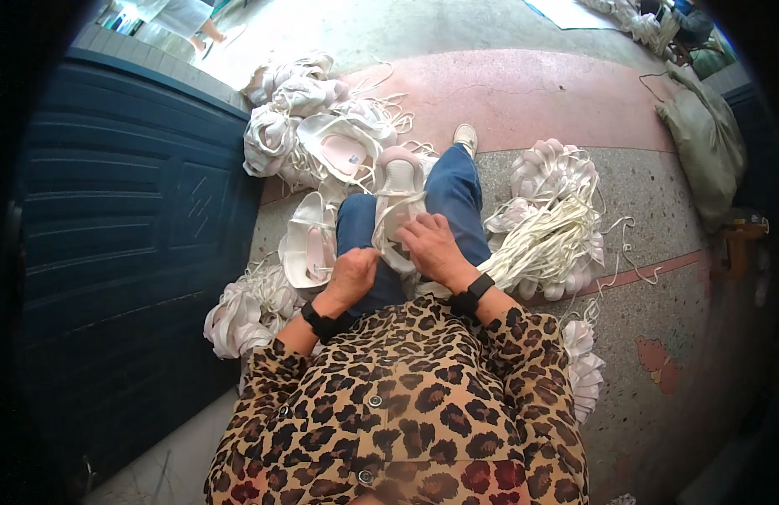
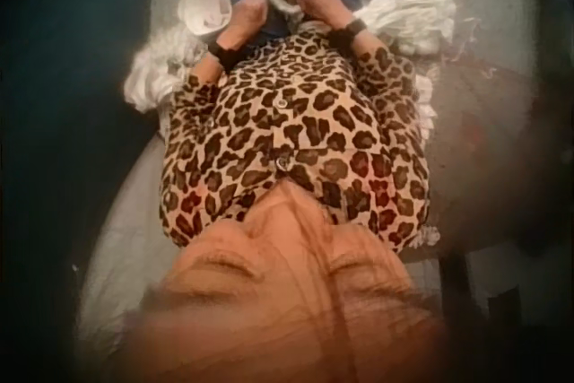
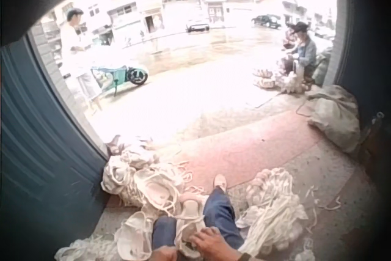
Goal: Insert laces into a large number of shoe uppers and bundle them together.
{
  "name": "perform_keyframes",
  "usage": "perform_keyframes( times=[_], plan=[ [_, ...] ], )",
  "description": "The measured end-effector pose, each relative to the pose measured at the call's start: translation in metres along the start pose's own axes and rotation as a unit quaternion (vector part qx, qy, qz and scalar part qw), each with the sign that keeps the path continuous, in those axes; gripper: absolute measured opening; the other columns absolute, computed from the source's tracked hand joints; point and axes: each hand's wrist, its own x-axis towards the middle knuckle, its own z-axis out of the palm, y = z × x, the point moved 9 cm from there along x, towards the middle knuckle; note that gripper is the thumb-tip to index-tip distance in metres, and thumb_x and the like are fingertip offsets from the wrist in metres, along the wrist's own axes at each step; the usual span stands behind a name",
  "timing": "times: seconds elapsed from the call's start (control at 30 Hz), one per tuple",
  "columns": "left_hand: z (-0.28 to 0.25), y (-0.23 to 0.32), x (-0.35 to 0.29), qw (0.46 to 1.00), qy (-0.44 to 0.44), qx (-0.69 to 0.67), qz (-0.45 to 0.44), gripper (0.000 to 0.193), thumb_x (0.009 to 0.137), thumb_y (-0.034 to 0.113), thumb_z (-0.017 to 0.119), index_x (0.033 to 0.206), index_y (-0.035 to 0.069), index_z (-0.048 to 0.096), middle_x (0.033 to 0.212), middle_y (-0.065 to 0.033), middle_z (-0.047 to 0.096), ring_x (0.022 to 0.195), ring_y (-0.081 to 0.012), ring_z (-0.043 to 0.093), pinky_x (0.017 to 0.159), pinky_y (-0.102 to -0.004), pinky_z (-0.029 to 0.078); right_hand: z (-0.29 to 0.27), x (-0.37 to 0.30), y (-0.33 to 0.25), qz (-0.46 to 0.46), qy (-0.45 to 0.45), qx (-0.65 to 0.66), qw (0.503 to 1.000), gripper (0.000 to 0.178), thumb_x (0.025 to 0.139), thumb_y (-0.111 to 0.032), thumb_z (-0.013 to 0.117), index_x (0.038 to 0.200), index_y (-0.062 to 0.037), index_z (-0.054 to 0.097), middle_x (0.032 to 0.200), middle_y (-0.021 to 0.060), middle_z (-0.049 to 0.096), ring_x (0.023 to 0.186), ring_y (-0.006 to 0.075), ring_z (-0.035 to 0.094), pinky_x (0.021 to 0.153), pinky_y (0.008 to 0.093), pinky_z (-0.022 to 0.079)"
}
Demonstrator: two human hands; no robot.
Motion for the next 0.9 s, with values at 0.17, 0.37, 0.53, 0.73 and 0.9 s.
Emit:
perform_keyframes(
  times=[0.17, 0.37, 0.53, 0.73, 0.9],
  plan=[
    [0.000, 0.007, 0.032, 0.996, -0.070, 0.036, 0.044, 0.006, 0.088, 0.006, 0.062, 0.091, 0.003, 0.067, 0.079, -0.0173, 0.065, 0.079, -0.0383, 0.064, 0.071, -0.0465, 0.052, -0.021, -0.008, 0.024, 0.030, 0.035, 0.084, 0.995, 0.016, 0.079, -0.012, 0.073, 0.094, -0.0092, 0.069, 0.092, 0.0043, 0.064, 0.096, 0.0255, 0.057, 0.090, 0.0392, 0.043],
    [-0.032, -0.006, 0.080, 0.996, 0.045, -0.014, -0.072, 0.024, 0.087, 0.023, 0.074, 0.093, 0.003, 0.063, 0.081, -0.0171, 0.067, 0.077, -0.0347, 0.067, 0.068, -0.0432, 0.052, -0.005, -0.002, 0.077, 0.209, 0.079, 0.223, 0.949, 0.013, 0.082, -0.012, 0.069, 0.095, -0.0072, 0.071, 0.080, 0.0116, 0.064, 0.075, 0.0319, 0.060, 0.073, 0.0409, 0.048],
    [0.003, -0.021, 0.077, 0.989, 0.020, -0.030, -0.145, 0.034, 0.083, 0.029, 0.078, 0.095, 0.002, 0.060, 0.073, -0.0180, 0.066, 0.069, -0.0373, 0.066, 0.062, -0.0452, 0.051, -0.018, 0.014, 0.075, 0.155, 0.072, 0.106, 0.980, 0.025, 0.082, -0.011, 0.068, 0.107, -0.0123, 0.071, 0.093, 0.0089, 0.061, 0.092, 0.0293, 0.059, 0.080, 0.0396, 0.048],
    [0.005, -0.029, 0.092, 0.987, -0.031, -0.033, -0.153, 0.035, 0.085, 0.030, 0.075, 0.092, -0.001, 0.060, 0.082, -0.0258, 0.068, 0.082, -0.0452, 0.067, 0.071, -0.0523, 0.052, 0.009, 0.039, 0.076, 0.126, -0.055, 0.049, 0.989, 0.025, 0.083, -0.018, 0.065, 0.106, -0.0080, 0.070, 0.107, 0.0108, 0.059, 0.105, 0.0320, 0.054, 0.089, 0.0454, 0.046],
    [0.009, -0.032, 0.090, 0.985, -0.022, -0.053, -0.164, 0.040, 0.081, 0.032, 0.078, 0.096, -0.001, 0.063, 0.085, -0.0227, 0.070, 0.083, -0.0407, 0.068, 0.072, -0.0476, 0.053, 0.011, 0.032, 0.093, 0.184, -0.080, 0.095, 0.975, 0.025, 0.081, -0.024, 0.065, 0.092, -0.0013, 0.070, 0.114, 0.0124, 0.061, 0.107, 0.0291, 0.055, 0.091, 0.0414, 0.045]
  ],
)
